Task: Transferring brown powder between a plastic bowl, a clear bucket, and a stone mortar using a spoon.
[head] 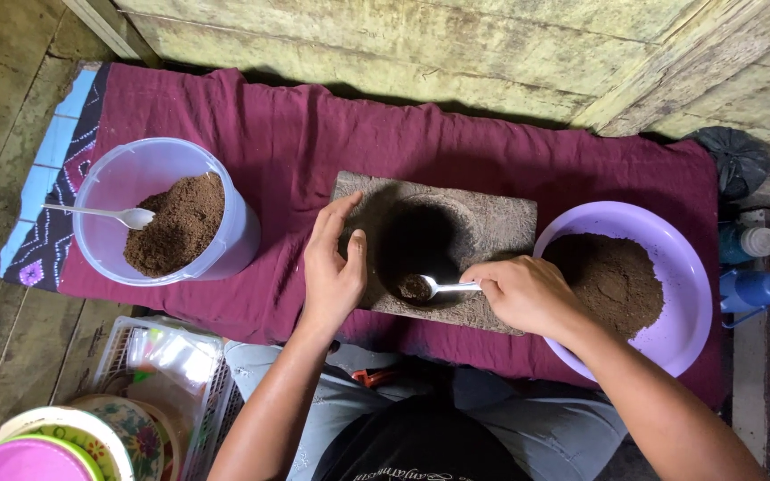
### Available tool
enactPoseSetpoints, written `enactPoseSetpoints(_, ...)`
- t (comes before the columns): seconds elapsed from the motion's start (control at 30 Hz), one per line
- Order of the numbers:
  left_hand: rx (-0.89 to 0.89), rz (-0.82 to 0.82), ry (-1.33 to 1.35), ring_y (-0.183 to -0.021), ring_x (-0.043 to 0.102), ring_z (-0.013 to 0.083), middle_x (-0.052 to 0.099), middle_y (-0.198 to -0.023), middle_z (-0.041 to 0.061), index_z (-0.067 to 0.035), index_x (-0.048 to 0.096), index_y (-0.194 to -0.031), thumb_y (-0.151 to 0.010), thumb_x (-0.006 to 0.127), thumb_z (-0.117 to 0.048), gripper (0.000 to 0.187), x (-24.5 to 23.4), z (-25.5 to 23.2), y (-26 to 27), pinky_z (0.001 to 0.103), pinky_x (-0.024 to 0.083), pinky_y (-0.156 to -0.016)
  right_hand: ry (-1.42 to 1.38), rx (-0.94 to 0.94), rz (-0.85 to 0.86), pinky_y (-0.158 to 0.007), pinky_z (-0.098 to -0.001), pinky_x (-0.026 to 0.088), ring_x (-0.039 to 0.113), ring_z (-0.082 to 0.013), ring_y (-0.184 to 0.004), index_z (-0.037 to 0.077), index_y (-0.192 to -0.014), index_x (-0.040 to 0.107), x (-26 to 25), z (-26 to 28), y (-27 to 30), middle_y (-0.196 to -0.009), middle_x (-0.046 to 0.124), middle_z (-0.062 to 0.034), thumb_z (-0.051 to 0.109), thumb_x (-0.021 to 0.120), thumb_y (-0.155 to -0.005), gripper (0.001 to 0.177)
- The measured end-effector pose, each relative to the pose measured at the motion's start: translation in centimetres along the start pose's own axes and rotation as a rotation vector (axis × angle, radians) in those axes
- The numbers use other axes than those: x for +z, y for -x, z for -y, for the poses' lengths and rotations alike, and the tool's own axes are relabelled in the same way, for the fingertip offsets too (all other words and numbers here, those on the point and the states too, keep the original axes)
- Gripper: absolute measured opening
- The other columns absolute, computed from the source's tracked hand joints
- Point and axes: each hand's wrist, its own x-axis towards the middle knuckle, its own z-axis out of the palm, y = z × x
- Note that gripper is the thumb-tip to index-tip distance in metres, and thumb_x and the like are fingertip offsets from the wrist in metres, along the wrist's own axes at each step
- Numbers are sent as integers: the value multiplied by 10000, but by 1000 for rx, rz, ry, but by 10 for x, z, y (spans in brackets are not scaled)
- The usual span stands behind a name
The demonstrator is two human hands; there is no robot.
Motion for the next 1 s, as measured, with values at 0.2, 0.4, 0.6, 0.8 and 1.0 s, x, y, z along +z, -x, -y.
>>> enactPoseSetpoints(0.2,-103,-10,140,-1304,579,350,620,-1310,171,-56,624,-1385,-963,497,17,447,-2,7,2,505,465,-1088,-66,41,13,-711,-414,582,783,-345,-830,176,-1132,819,-17,1,-6,-955,812,-156,125,510,-962,356)
enactPoseSetpoints(0.4,-421,-69,905,-1463,346,409,429,-1519,261,62,381,-1550,-1032,328,-145,560,33,11,12,562,259,-1209,-127,72,-33,-378,-236,409,517,-147,-415,89,-1228,762,-57,9,-2,-670,706,-128,78,501,-1006,343)
enactPoseSetpoints(0.6,-796,-58,1293,-1484,351,422,411,-1564,244,48,291,-1583,-1060,167,-345,666,64,-16,2,545,170,-1237,-45,51,-154,-854,-492,590,744,-358,-1005,234,-1050,812,-85,16,12,-1048,808,-97,172,555,-928,291)
enactPoseSetpoints(0.8,-843,-4,1451,-1445,449,357,504,-1517,221,58,407,-1533,-1079,147,-451,730,113,-29,0,454,319,-1184,-69,82,-219,-964,-510,546,701,-359,-1106,271,-1048,804,-83,-27,22,-1080,801,-78,194,553,-919,292)
enactPoseSetpoints(1.0,-909,161,1544,-1386,500,312,519,-1498,238,33,437,-1511,-1001,355,-466,718,185,-81,-2,406,380,-1160,-19,195,-334,-856,-311,502,754,-166,-913,281,-1069,807,-96,-113,71,-1070,816,78,207,533,-930,316)
